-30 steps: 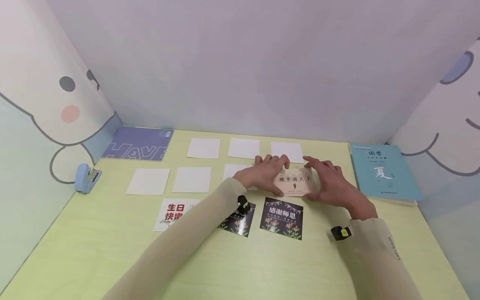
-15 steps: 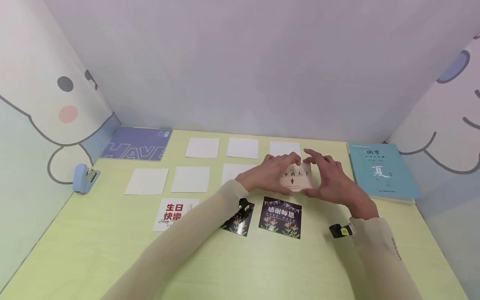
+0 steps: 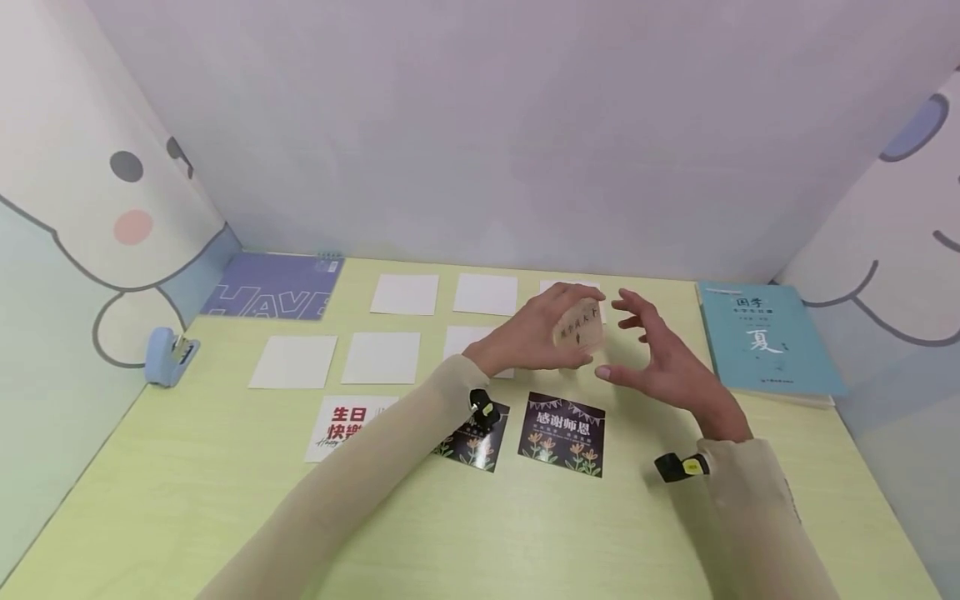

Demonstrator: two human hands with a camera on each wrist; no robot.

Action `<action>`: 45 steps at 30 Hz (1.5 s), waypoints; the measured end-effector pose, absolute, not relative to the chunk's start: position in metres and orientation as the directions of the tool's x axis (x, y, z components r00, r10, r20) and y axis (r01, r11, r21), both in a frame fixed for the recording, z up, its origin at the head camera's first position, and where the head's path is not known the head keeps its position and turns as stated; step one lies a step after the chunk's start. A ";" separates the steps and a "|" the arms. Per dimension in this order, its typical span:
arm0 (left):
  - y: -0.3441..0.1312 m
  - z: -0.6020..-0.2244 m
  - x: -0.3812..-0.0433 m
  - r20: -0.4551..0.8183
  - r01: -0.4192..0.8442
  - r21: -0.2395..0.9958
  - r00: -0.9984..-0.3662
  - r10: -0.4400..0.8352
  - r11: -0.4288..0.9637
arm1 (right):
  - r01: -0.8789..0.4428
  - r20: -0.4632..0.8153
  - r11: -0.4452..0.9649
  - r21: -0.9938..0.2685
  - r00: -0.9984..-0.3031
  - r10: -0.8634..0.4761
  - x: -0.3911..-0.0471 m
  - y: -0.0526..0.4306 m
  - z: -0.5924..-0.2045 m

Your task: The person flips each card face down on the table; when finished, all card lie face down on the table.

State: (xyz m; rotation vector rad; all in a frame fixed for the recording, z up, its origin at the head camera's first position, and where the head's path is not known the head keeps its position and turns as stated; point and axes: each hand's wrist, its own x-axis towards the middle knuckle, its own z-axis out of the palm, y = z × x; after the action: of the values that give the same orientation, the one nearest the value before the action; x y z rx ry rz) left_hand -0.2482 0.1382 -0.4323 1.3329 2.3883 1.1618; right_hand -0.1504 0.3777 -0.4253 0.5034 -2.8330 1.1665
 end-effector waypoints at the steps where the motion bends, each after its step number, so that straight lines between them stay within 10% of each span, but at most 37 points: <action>1: 0.138 -0.432 -0.249 0.237 0.651 0.707 -0.586 0.775 0.276 | -0.300 0.140 0.660 -0.689 -0.948 -0.286 -0.151 0.377 -0.426; 23: 0.123 -0.422 -0.253 0.216 0.592 0.767 -0.603 0.768 0.249 | -0.283 0.114 0.702 -0.654 -0.954 -0.279 -0.155 0.378 -0.434; 45: 0.123 -0.438 -0.251 -0.081 0.723 0.345 -0.612 0.787 0.598 | -0.242 -0.006 0.773 -0.586 -0.953 -0.303 -0.170 0.375 -0.449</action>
State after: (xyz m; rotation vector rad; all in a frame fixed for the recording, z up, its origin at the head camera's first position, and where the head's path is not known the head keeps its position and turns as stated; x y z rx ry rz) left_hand -0.2513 0.1228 -0.4385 1.2492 2.6013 0.4119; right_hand -0.1697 0.3749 -0.4494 0.4703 -3.0519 0.9858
